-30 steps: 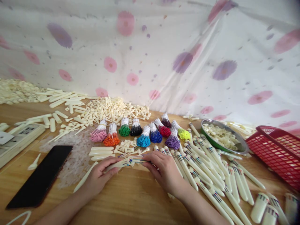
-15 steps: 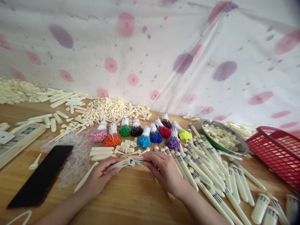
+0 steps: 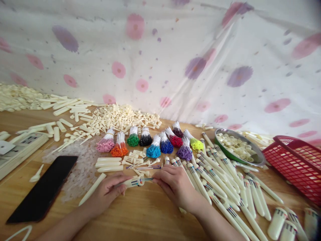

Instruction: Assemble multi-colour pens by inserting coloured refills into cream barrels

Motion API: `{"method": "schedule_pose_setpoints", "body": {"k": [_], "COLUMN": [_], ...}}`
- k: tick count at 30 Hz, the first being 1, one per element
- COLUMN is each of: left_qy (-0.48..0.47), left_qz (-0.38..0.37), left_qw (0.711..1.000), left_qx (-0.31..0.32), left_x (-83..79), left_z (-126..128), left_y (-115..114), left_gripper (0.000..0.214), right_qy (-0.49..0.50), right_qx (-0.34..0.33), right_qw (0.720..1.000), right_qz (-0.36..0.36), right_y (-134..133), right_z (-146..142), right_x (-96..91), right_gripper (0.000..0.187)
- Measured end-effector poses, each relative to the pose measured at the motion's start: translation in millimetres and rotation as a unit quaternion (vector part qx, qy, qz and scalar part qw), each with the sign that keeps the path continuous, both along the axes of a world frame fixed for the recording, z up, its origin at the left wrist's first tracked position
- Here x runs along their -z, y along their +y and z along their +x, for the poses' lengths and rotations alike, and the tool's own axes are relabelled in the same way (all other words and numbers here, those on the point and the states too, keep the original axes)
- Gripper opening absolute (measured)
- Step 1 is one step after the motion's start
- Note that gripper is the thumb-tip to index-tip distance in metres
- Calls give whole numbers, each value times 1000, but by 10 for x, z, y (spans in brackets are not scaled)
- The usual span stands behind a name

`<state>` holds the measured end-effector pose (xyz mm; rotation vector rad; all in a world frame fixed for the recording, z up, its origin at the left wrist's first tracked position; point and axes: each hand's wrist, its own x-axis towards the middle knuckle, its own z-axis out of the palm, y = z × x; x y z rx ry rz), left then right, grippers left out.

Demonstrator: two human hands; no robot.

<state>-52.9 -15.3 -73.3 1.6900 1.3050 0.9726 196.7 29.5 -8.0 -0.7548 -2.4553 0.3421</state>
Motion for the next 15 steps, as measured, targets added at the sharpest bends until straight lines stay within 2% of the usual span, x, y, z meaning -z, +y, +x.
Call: {"method": "schedule_pose_setpoints", "body": {"k": [4,15], "left_qy": [-37,-39], "left_qz": [-13,-26], "left_qw": [999,997], "left_qx": [35,64], "left_x": [27,-7], "left_z": [-8,-1], "left_y": [-21,14], "left_gripper": [29,27], "right_qy": [-5,-30], "right_qx": [-15,-38], "right_qw": [999,992], "right_qz": [30,116], "right_y": [-25,-97], "right_z": [-5,10], "right_x": [-11,-69], "right_gripper": [22,22]}}
